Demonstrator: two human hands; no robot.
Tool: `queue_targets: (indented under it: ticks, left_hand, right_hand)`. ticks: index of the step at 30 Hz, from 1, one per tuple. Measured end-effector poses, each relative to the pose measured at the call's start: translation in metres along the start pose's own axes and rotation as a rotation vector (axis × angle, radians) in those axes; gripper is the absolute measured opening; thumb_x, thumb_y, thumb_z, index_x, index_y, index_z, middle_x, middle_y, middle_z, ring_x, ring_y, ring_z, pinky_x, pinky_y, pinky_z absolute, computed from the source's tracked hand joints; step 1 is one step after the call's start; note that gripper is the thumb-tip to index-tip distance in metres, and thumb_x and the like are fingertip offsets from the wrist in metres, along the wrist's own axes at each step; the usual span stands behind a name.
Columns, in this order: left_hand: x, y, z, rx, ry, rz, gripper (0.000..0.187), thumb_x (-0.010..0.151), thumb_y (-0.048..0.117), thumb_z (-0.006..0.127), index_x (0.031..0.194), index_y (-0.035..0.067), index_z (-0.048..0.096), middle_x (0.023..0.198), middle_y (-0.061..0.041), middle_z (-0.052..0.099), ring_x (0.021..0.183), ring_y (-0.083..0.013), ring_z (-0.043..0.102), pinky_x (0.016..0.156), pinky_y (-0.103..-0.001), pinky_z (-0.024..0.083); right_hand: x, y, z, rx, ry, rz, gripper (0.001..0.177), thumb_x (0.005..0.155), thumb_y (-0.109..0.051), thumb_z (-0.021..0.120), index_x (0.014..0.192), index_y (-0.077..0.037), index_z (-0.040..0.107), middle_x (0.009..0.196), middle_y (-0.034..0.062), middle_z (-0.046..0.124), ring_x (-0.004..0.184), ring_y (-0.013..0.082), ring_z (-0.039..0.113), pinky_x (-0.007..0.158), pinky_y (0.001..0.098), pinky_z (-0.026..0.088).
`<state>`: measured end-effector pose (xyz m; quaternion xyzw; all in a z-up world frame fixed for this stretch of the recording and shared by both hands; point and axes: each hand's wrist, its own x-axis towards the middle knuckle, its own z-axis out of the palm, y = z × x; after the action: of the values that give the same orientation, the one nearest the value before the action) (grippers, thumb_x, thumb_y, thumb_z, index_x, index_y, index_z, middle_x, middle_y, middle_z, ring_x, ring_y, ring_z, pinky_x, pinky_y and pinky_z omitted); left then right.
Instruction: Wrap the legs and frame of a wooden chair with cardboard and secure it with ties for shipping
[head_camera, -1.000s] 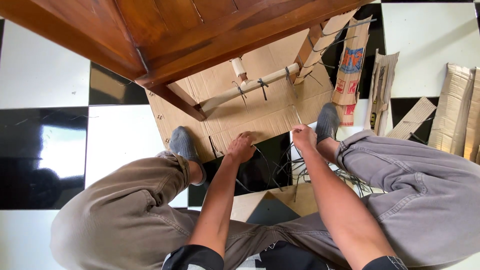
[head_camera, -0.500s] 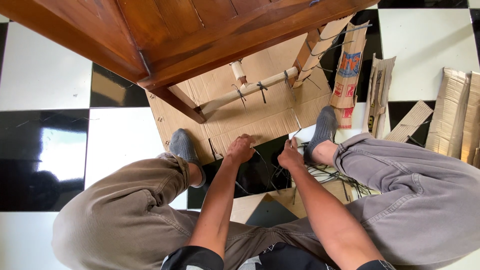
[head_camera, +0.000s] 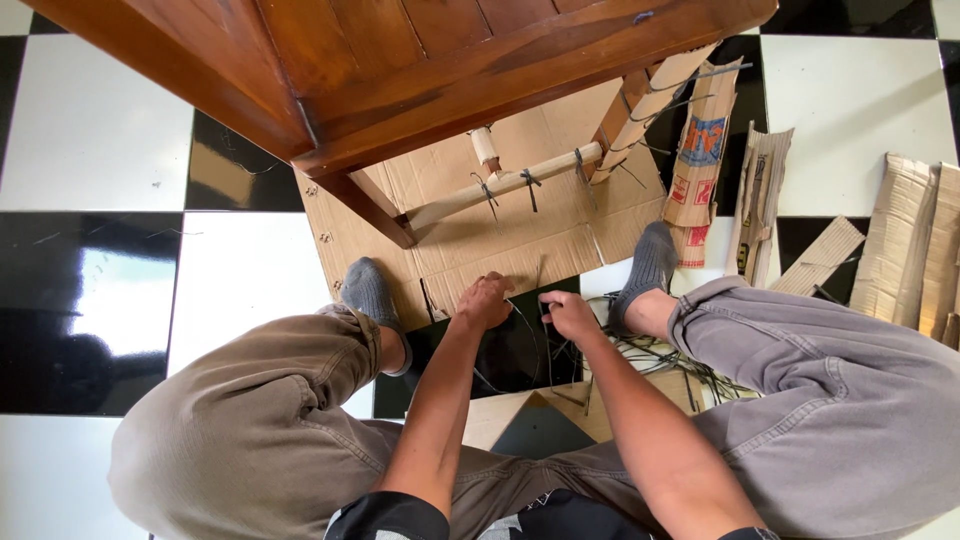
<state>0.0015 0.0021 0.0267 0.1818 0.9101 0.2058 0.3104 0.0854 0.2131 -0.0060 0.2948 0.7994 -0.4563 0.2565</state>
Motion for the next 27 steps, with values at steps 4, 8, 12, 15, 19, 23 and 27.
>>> queue_targets:
  ticks: [4, 8, 12, 15, 19, 23, 27]
  left_hand:
    - [-0.006, 0.003, -0.006, 0.003, -0.023, -0.001, 0.039, 0.082, 0.026, 0.071, 0.121, 0.027, 0.070, 0.132, -0.003, 0.062, 0.127, -0.0300, 0.062, 0.104, -0.043, 0.056]
    - [-0.006, 0.003, -0.009, -0.006, -0.026, 0.013, 0.040, 0.082, 0.024, 0.071, 0.122, 0.025, 0.071, 0.132, -0.006, 0.063, 0.126, -0.0331, 0.062, 0.105, -0.043, 0.056]
    - [-0.004, 0.004, -0.008, 0.036, -0.027, -0.012, 0.041, 0.083, 0.027, 0.072, 0.124, 0.027, 0.070, 0.132, -0.003, 0.062, 0.126, -0.0289, 0.063, 0.107, -0.040, 0.055]
    - [-0.004, 0.003, -0.007, -0.020, -0.032, -0.014, 0.041, 0.081, 0.024, 0.074, 0.123, 0.024, 0.071, 0.133, -0.006, 0.063, 0.127, -0.0329, 0.062, 0.106, -0.043, 0.056]
    - [-0.010, 0.003, -0.011, -0.056, 0.008, -0.005, 0.038, 0.082, 0.026, 0.076, 0.119, 0.021, 0.072, 0.126, -0.008, 0.066, 0.122, -0.0326, 0.065, 0.103, -0.042, 0.056]
    - [-0.010, -0.005, -0.006, -0.095, -0.001, -0.022, 0.035, 0.086, 0.028, 0.072, 0.120, 0.020, 0.072, 0.115, -0.010, 0.071, 0.116, -0.0328, 0.069, 0.101, -0.044, 0.058]
    - [-0.002, -0.006, 0.001, -0.173, 0.037, -0.072, 0.029, 0.090, 0.031, 0.060, 0.107, 0.013, 0.077, 0.104, -0.018, 0.075, 0.104, -0.0401, 0.072, 0.093, -0.051, 0.059]
  right_hand:
    - [-0.009, -0.013, -0.006, -0.142, 0.184, -0.076, 0.032, 0.096, -0.028, 0.055, 0.120, -0.032, 0.075, 0.111, 0.0076, 0.075, 0.100, 0.0293, 0.072, 0.093, 0.0449, 0.057]
    - [0.009, 0.003, -0.004, -0.367, 0.182, -0.017, 0.030, 0.091, -0.046, 0.060, 0.117, -0.038, 0.074, 0.118, 0.0041, 0.074, 0.116, 0.0362, 0.067, 0.103, 0.0504, 0.054]
    - [-0.030, -0.033, 0.005, -0.470, 0.105, -0.093, 0.033, 0.090, -0.043, 0.059, 0.115, -0.031, 0.077, 0.115, 0.0092, 0.077, 0.112, 0.0391, 0.070, 0.098, 0.0523, 0.057]
    - [-0.037, -0.043, 0.014, -0.747, 0.131, -0.204, 0.038, 0.086, -0.032, 0.057, 0.112, -0.013, 0.077, 0.104, 0.0174, 0.075, 0.100, 0.0419, 0.073, 0.088, 0.0533, 0.060]
    - [-0.034, -0.053, 0.017, -0.832, 0.142, -0.236, 0.029, 0.089, -0.019, 0.056, 0.097, -0.002, 0.078, 0.097, 0.0215, 0.077, 0.096, 0.0464, 0.073, 0.084, 0.0557, 0.058]
    - [-0.039, -0.054, 0.011, -0.618, 0.156, -0.099, 0.033, 0.082, -0.026, 0.057, 0.095, -0.008, 0.082, 0.092, 0.0196, 0.079, 0.091, 0.0461, 0.074, 0.082, 0.0549, 0.059]
    - [-0.026, -0.051, 0.008, -0.408, 0.166, -0.103, 0.029, 0.087, -0.040, 0.060, 0.100, -0.025, 0.081, 0.104, 0.0108, 0.079, 0.104, 0.0421, 0.072, 0.091, 0.0540, 0.057]
